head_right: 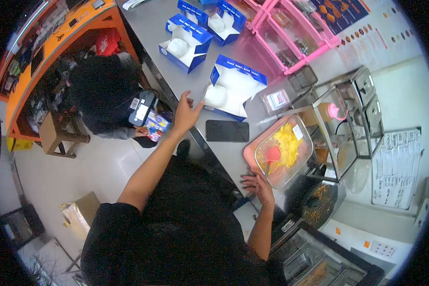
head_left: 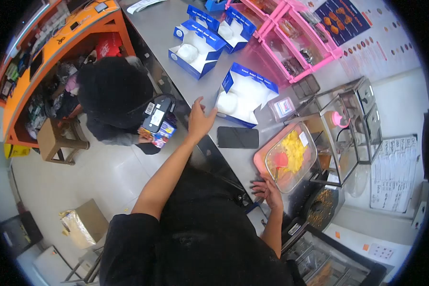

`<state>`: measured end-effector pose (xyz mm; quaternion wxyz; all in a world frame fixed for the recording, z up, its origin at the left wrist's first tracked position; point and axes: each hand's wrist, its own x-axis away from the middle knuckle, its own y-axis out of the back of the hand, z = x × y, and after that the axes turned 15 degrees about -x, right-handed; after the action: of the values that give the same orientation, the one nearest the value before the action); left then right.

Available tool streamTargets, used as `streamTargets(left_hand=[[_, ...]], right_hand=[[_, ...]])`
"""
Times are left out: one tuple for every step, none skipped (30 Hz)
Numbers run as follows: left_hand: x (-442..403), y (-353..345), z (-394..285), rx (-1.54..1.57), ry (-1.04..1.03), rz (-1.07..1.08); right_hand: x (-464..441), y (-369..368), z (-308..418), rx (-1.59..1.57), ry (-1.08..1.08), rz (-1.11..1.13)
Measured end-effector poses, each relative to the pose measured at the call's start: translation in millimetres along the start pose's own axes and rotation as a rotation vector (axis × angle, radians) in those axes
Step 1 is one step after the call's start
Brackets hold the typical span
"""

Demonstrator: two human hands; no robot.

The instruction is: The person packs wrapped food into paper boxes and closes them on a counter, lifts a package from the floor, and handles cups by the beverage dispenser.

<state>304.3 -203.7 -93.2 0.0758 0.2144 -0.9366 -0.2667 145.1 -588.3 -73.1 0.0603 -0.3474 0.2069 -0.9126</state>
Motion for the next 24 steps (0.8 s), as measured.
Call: streamTargets(left_hand=[[9, -2, 6, -0.024, -0.053, 0.007], [18, -4, 11, -0.047, -0.107, 0.015], [26, -5, 14, -0.068, -0.162, 0.021], [36, -4, 11, -0.198, -0.318, -0.011], [46, -5, 6, -0.222, -0.425, 0.017], [55, -6, -3, -0.244, -0.529, 0.039], [61, -8, -9, -0.265, -0.628, 0.058], [66, -9, -14, -0.322, -0.679, 0.075], [70, -11, -17, -0.381, -0.726, 0.091], [73, -11, -19, -0.44, -0.768, 0.104], [71, -12, -23, -0.471, -0.703, 0.199], [66, -11, -26, -0.5, -0.636, 0.295], [63, -10, -28, -0.528, -0.568, 0.389], [62, -6, -30, -0.554, -0.511, 0.45], [61, -5, -31, -0.582, -0.493, 0.498], [60, -7, -29, -0.611, -0.467, 0.538], [57, -8, -27, -0.641, -0.436, 0.571], [55, -15, -22, -0.598, -0.412, 0.628], [52, -27, -15, -0.555, -0.383, 0.675], [54, -44, -2, -0.491, -0.363, 0.66], [62, -34, -5, -0.454, -0.311, 0.669], [71, -24, -5, -0.388, -0.323, 0.665], [76, -25, 5, -0.309, -0.341, 0.652], [84, -18, 15, -0.237, -0.387, 0.635]], right_hand=[[0, -1, 0, -0.013, 0.006, -0.008], [0, -2, -1, -0.028, 0.014, -0.016], [1, -2, -1, -0.04, 0.023, -0.024], [-1, -2, -4, -0.051, 0.034, -0.045], [-1, 0, -7, -0.059, 0.041, -0.055], [-1, -1, -7, -0.061, 0.048, -0.061], [-2, -3, -6, -0.058, 0.052, -0.065], [-1, -4, -6, -0.057, 0.058, -0.066], [0, -5, -6, -0.052, 0.062, -0.077], [1, -7, -6, -0.044, 0.063, -0.087], [0, -9, -5, -0.034, 0.065, -0.093], [0, -9, -6, -0.03, 0.073, -0.098], [2, -8, -9, -0.027, 0.082, -0.101], [0, -9, -8, -0.024, 0.097, -0.096], [1, -11, -8, -0.016, 0.092, -0.11], [2, -10, -7, -0.004, 0.084, -0.114], [1, -11, -7, 0.011, 0.077, -0.111], [3, -15, -8, 0.02, 0.087, -0.12], [4, -17, -8, 0.032, 0.096, -0.12], [3, -12, -9, 0.041, 0.098, -0.136], [0, -5, -13, 0.047, 0.1, -0.148], [0, -5, -16, 0.056, 0.124, -0.146], [1, -7, -17, 0.056, 0.149, -0.146], [-2, -5, -19, 0.036, 0.164, -0.121]])
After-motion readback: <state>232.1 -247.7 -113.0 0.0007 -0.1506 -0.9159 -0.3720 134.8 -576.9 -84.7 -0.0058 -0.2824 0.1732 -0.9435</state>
